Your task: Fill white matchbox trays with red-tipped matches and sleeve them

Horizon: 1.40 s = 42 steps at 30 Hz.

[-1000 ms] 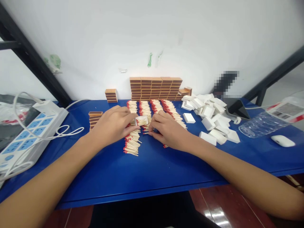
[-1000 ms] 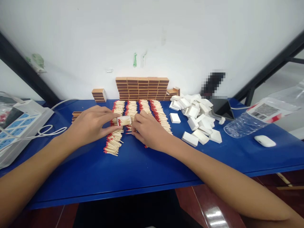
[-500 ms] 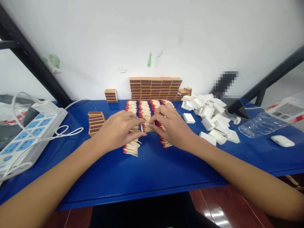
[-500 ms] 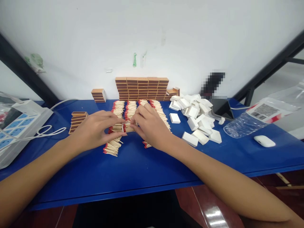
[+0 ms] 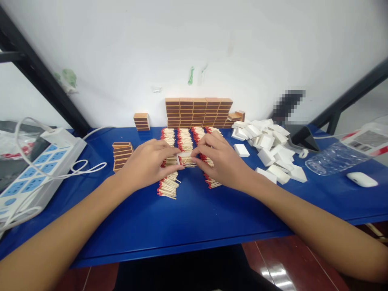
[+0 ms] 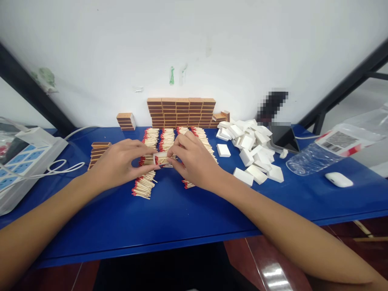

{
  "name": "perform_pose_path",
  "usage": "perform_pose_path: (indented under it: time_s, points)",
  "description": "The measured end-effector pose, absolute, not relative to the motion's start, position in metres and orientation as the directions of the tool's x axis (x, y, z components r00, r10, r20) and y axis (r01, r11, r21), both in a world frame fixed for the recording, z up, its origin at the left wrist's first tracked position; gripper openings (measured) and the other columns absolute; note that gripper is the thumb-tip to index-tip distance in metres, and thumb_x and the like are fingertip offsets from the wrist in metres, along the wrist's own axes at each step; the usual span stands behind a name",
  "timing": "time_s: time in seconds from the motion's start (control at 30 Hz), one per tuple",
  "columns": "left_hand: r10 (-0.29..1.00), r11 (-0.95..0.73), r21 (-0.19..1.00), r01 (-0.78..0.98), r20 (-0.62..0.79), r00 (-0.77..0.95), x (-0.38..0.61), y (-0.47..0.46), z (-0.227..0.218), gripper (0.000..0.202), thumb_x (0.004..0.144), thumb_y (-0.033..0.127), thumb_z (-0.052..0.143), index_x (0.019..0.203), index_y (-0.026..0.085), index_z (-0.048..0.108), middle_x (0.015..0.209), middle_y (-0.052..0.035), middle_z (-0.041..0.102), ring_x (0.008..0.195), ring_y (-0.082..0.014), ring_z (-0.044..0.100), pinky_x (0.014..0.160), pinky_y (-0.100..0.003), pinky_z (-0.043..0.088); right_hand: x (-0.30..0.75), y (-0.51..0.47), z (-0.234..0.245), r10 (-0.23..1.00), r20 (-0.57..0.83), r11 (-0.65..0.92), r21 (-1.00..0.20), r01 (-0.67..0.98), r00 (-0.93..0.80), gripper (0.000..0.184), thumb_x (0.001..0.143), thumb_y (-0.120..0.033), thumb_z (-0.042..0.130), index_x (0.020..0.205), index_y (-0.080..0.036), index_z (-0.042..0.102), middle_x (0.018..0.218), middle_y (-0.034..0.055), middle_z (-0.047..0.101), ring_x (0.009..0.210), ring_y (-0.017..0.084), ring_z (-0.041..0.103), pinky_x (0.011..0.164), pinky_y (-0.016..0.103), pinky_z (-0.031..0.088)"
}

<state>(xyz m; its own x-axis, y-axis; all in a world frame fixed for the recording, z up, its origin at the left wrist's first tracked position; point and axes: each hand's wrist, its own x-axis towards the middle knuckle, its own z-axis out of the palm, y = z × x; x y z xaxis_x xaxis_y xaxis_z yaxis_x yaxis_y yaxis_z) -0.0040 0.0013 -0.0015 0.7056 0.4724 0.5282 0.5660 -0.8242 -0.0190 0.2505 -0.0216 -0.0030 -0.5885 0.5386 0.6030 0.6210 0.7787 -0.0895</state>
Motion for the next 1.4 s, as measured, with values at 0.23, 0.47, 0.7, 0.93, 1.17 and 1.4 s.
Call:
perform_pose_path:
  time_s: [0.23, 0.47, 0.7, 0.93, 1.17, 1.4]
  points:
    - [0.46, -0.747, -0.162, 0.645, 0.575, 0.677, -0.007, 0.004, 0.0, 0.035, 0.095, 0.044, 0.07, 0.113, 0.014, 0.075, 0.09, -0.0102, 0.076, 0.087, -0.026, 0.072, 0.08, -0.038, 0.055, 0.253, -0.019, -0.006, 0.566, 0.564, 0.772, -0.108, 0.626, -0.602, 0.01, 0.098, -0.019, 0.063, 0.093, -0.016, 0.071, 0.093, 0.0097, 0.061, 0.091, 0.024, 0.05, 0.084, 0.04, 0.046]
    - [0.475, -0.741, -0.159, 0.652, 0.562, 0.677, -0.008, 0.004, 0.001, 0.033, 0.095, 0.042, 0.07, 0.112, 0.014, 0.075, 0.094, -0.0114, 0.077, 0.092, -0.0272, 0.073, 0.083, -0.04, 0.056, 0.255, -0.014, -0.017, 0.632, 0.412, 0.751, -0.119, 0.649, -0.656, 0.008, 0.095, -0.02, 0.069, 0.088, -0.016, 0.072, 0.092, 0.0097, 0.06, 0.094, 0.025, 0.05, 0.085, 0.04, 0.046]
    - [0.448, -0.747, -0.185, 0.638, 0.57, 0.689, -0.007, 0.004, 0.001, 0.033, 0.095, 0.043, 0.07, 0.111, 0.014, 0.075, 0.094, -0.0113, 0.077, 0.091, -0.0268, 0.073, 0.082, -0.039, 0.056, 0.253, -0.012, -0.021, 0.628, 0.397, 0.76, -0.128, 0.638, -0.669, 0.01, 0.096, -0.02, 0.067, 0.089, -0.016, 0.071, 0.092, 0.0096, 0.061, 0.095, 0.025, 0.051, 0.088, 0.041, 0.047]
    - [0.441, -0.745, -0.201, 0.636, 0.567, 0.696, -0.008, 0.005, 0.001, 0.033, 0.096, 0.043, 0.069, 0.112, 0.015, 0.075, 0.096, -0.0115, 0.077, 0.092, -0.0266, 0.073, 0.083, -0.039, 0.056, 0.252, -0.012, -0.021, 0.636, 0.392, 0.751, -0.12, 0.649, -0.664, 0.008, 0.096, -0.02, 0.066, 0.091, -0.016, 0.07, 0.093, 0.0109, 0.062, 0.096, 0.026, 0.052, 0.088, 0.042, 0.048]
    - [0.433, -0.753, -0.205, 0.626, 0.562, 0.705, -0.008, 0.005, 0.001, 0.033, 0.096, 0.043, 0.069, 0.113, 0.015, 0.075, 0.095, -0.0112, 0.077, 0.091, -0.0261, 0.073, 0.082, -0.038, 0.055, 0.249, -0.012, -0.024, 0.648, 0.347, 0.744, -0.102, 0.66, -0.678, 0.016, 0.101, -0.022, 0.058, 0.09, -0.015, 0.068, 0.094, 0.0115, 0.061, 0.095, 0.026, 0.05, 0.087, 0.041, 0.045]
    - [0.47, -0.739, -0.201, 0.643, 0.53, 0.706, -0.008, 0.004, 0.003, 0.033, 0.096, 0.045, 0.068, 0.112, 0.016, 0.075, 0.096, -0.0111, 0.077, 0.091, -0.0255, 0.072, 0.083, -0.038, 0.055, 0.256, -0.02, -0.009, 0.654, 0.256, 0.755, -0.153, 0.638, -0.712, 0.015, 0.102, -0.021, 0.056, 0.092, -0.016, 0.065, 0.098, 0.0109, 0.06, 0.095, 0.025, 0.051, 0.087, 0.04, 0.044]
